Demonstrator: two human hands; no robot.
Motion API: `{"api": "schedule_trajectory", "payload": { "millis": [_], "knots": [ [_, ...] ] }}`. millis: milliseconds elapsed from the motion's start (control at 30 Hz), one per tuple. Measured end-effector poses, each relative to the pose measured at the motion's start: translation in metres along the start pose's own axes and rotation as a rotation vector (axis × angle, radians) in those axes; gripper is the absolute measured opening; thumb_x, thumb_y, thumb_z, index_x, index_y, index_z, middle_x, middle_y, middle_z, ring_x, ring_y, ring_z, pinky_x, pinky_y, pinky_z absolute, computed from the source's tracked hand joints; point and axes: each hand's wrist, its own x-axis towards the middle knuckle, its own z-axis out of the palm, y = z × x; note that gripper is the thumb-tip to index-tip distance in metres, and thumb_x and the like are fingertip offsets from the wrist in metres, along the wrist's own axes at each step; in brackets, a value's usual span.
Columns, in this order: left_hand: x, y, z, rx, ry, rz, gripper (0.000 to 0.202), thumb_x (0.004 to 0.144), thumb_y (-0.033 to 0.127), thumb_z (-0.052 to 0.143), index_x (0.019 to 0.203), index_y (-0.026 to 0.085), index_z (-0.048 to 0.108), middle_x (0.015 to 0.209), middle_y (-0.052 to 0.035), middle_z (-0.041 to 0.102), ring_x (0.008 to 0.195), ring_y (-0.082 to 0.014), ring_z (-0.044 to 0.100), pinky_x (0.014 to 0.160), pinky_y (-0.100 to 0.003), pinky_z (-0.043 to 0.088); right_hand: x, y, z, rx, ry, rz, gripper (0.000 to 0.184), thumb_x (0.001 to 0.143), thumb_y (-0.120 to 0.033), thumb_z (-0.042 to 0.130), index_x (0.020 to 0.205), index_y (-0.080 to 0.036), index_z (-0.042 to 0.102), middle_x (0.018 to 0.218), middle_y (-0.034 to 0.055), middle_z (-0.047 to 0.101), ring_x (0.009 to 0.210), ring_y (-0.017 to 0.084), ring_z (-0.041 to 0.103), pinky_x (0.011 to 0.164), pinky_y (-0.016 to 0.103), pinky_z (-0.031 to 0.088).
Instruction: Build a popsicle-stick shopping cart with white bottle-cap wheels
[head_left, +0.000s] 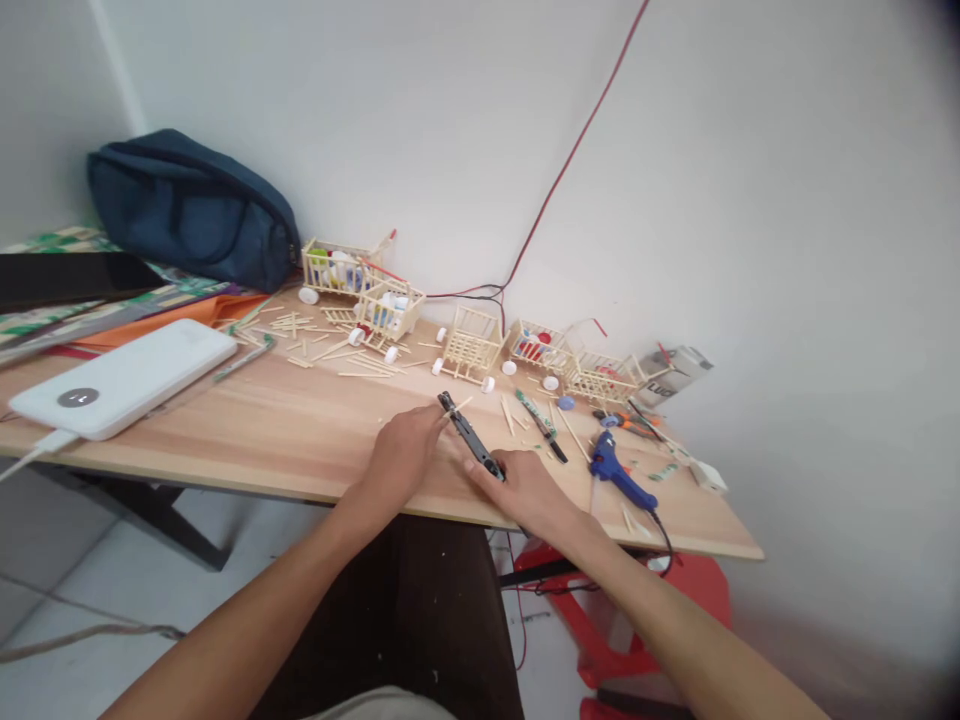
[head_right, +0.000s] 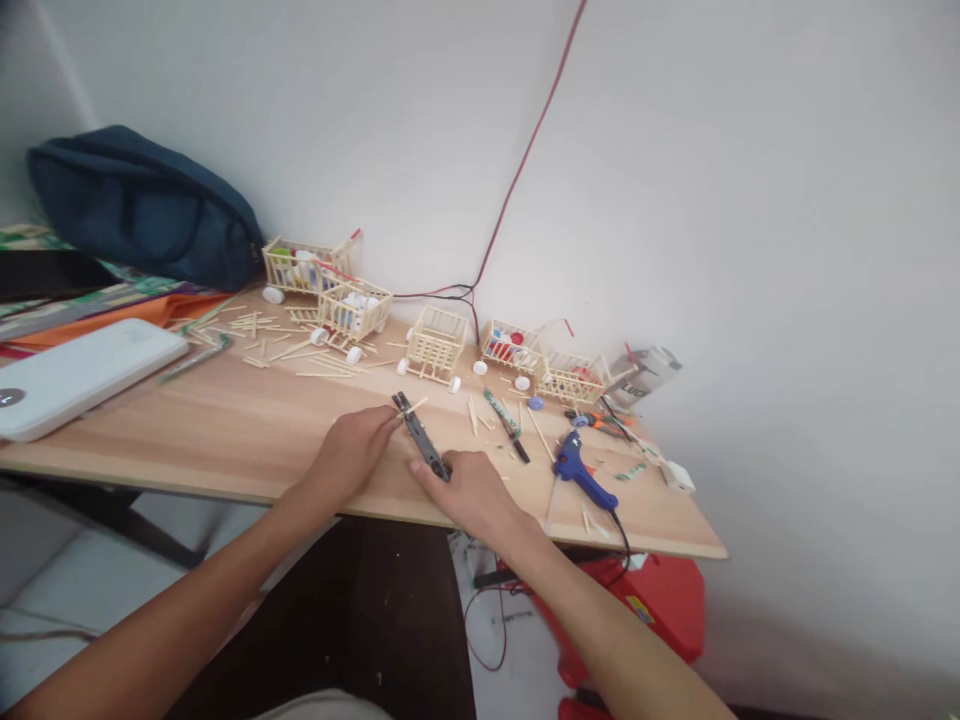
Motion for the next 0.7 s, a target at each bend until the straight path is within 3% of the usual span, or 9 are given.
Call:
{"api": "schedule_trajectory", "payload": {
  "millis": [300, 700],
  "knots": [
    [0.0014, -0.0103, 0.0063, -0.103, 0.077, 0.066, 0.027, 0.097, 0.020, 0.041, 0.076, 0.017, 0.058, 0.080, -0.0069, 0.070, 0.074, -0.0195, 0.063, 0.070, -0.028, 0.042, 0.0005, -0.0003, 0.0008, 0.020, -0.027, -0.020, 0.055, 0.091, -0.065, 0.043, 0.061, -0.019, 0.046, 0.057, 0.0006, 0.048, 0.056, 0.012, 0.045, 0.055, 0.026, 0.026],
    [-0.0008, -0.0094, 0.0064, -0.205, 0.119, 0.100, 0.025, 0.096, 0.017, 0.043, 0.074, 0.018, 0.056, 0.077, -0.0041, 0.067, 0.074, -0.0171, 0.062, 0.071, -0.026, 0.042, -0.0015, -0.0030, 0.0007, 0.002, -0.008, -0.028, 0.054, 0.090, -0.065, 0.042, 0.060, -0.020, 0.043, 0.057, 0.0004, 0.046, 0.056, 0.012, 0.044, 0.055, 0.026, 0.026]
  ]
}}
